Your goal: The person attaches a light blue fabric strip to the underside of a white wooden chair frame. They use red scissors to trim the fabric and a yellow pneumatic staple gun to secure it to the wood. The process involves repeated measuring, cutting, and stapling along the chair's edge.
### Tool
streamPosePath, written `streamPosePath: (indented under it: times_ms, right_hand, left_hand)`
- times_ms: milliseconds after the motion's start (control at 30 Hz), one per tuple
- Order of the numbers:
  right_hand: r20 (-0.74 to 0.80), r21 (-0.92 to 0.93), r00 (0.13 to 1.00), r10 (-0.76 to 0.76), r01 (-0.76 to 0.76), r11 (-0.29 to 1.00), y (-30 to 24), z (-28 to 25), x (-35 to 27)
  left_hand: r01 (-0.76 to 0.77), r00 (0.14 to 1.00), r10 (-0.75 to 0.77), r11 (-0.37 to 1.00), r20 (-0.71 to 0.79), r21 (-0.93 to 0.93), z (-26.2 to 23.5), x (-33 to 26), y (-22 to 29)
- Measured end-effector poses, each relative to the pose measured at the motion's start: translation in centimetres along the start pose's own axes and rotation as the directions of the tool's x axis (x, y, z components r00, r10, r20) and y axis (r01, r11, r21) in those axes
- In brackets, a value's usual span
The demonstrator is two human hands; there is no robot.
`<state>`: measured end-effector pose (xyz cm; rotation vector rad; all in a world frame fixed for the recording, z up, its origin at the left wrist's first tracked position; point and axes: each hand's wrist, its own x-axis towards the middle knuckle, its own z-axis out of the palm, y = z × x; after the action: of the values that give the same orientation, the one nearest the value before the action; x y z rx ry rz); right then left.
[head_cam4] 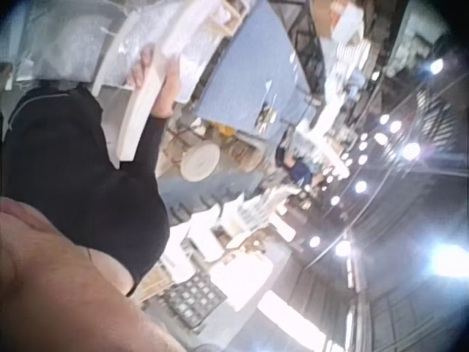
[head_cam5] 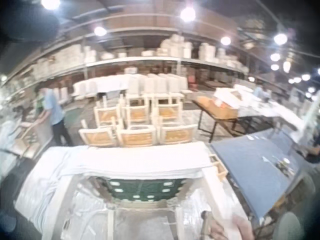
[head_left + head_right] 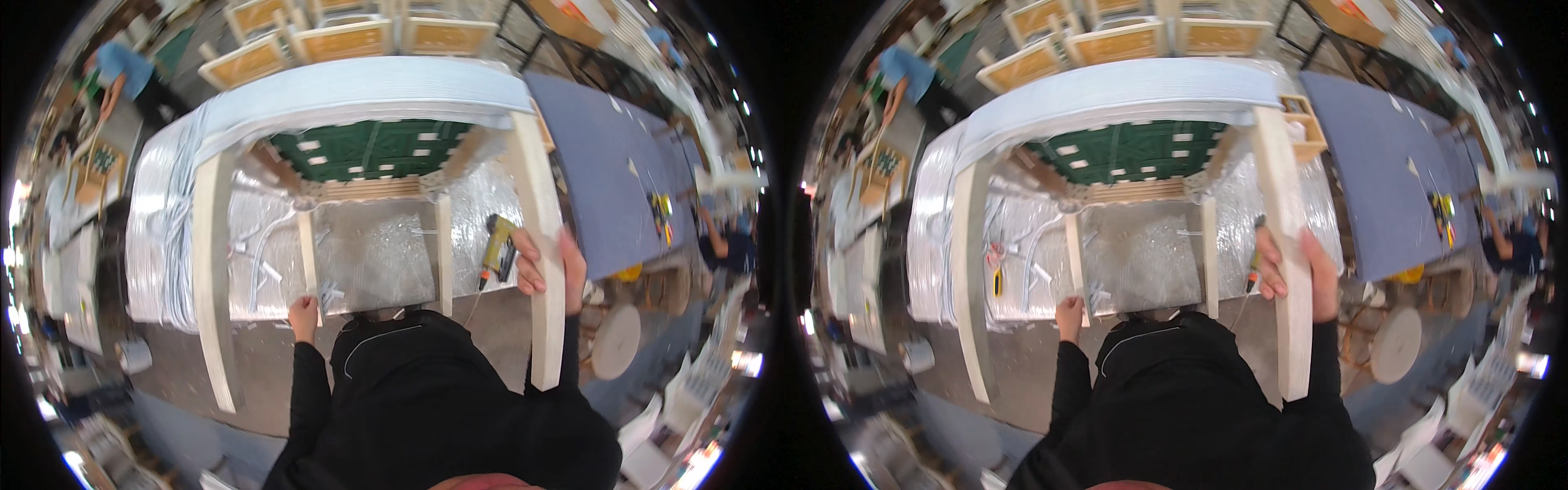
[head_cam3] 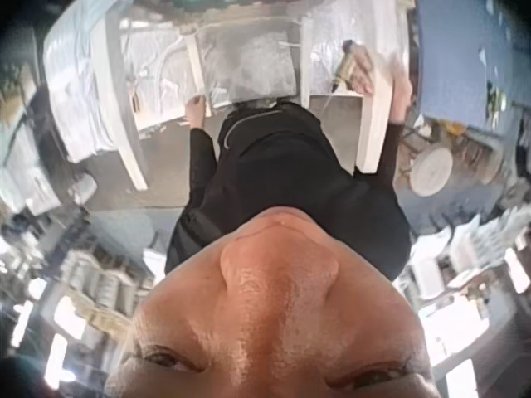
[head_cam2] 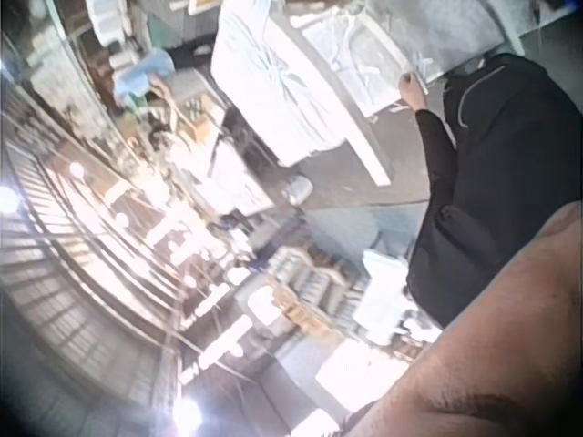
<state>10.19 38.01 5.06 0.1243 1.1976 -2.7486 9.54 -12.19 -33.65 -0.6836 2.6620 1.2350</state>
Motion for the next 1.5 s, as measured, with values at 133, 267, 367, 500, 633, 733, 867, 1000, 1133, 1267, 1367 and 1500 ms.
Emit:
streamPosePath:
  times_ms: [133,267,367,500,633,733,867,1000,1133,1267,1367,1500]
  right_hand:
    - [-0.181,-0.281,0.982,0.052,-0.102,0.954,-1.3,2.8,-1.2]
    - [-0.248,-0.502,0.967,-0.051,-0.083,0.861,-1.8,2.7,-1.8]
    - [-0.33,-0.776,0.918,-0.221,-0.131,0.617,-2.8,2.7,-3.2]
    - [-0.332,-0.93,0.918,-0.216,-0.281,0.235,-4.2,4.4,-2.6]
    - [-0.265,-0.896,0.961,-0.079,-0.275,-0.349,-6.9,7.3,-1.4]
    - [-0.437,-0.659,0.898,-0.044,-0.354,-0.664,-6.7,12.6,0.6]
    - [-0.346,-0.419,0.935,-0.075,-0.225,-0.88,-6.3,15.1,3.5]
    - [-0.024,-0.657,0.999,0.034,0.01,-0.754,-2.7,20.8,6.7]
    - [0.247,-0.864,0.968,0.046,0.241,-0.442,2.0,25.2,14.4]
    - [0.259,-0.879,0.963,-0.072,0.204,-0.431,2.8,26.3,17.1]
    - [0.426,-0.859,0.892,-0.149,0.347,-0.376,3.1,24.7,18.7]
    - [0.763,-0.644,0.623,-0.173,0.707,-0.294,5.6,25.8,24.2]
  left_hand:
    - [-0.072,0.991,0.072,0.997,-0.113,0.005,-1.4,3.2,1.8]
    - [-0.046,0.946,0.038,0.999,-0.322,-0.015,-4.8,6.6,-3.4]
    - [-0.002,0.931,-0.025,0.997,-0.365,-0.073,-7.9,9.3,-1.8]
    - [0.075,0.891,-0.113,0.992,-0.439,-0.103,-11.5,11.6,-4.6]
    - [0.058,0.777,-0.036,0.998,-0.628,0.014,-14.8,16.1,-7.3]
    - [-0.004,0.743,0.053,0.997,-0.668,0.074,-16.7,19.4,-7.3]
    - [0.112,0.859,-0.08,0.993,-0.505,0.033,-17.5,25.0,-6.3]
    - [0.068,0.981,-0.025,0.973,-0.194,0.221,-16.2,29.8,-4.0]
    - [0.234,0.962,-0.214,0.966,-0.168,0.111,-17.9,33.2,-9.6]
    - [0.334,0.941,-0.104,0.161,0.321,-0.929,-15.4,26.2,-7.9]
    - [0.284,0.953,-0.023,-0.277,0.302,-0.918,-13.9,15.7,-2.2]
    - [0.483,0.873,0.173,-0.164,0.457,-0.86,-9.5,2.3,1.8]
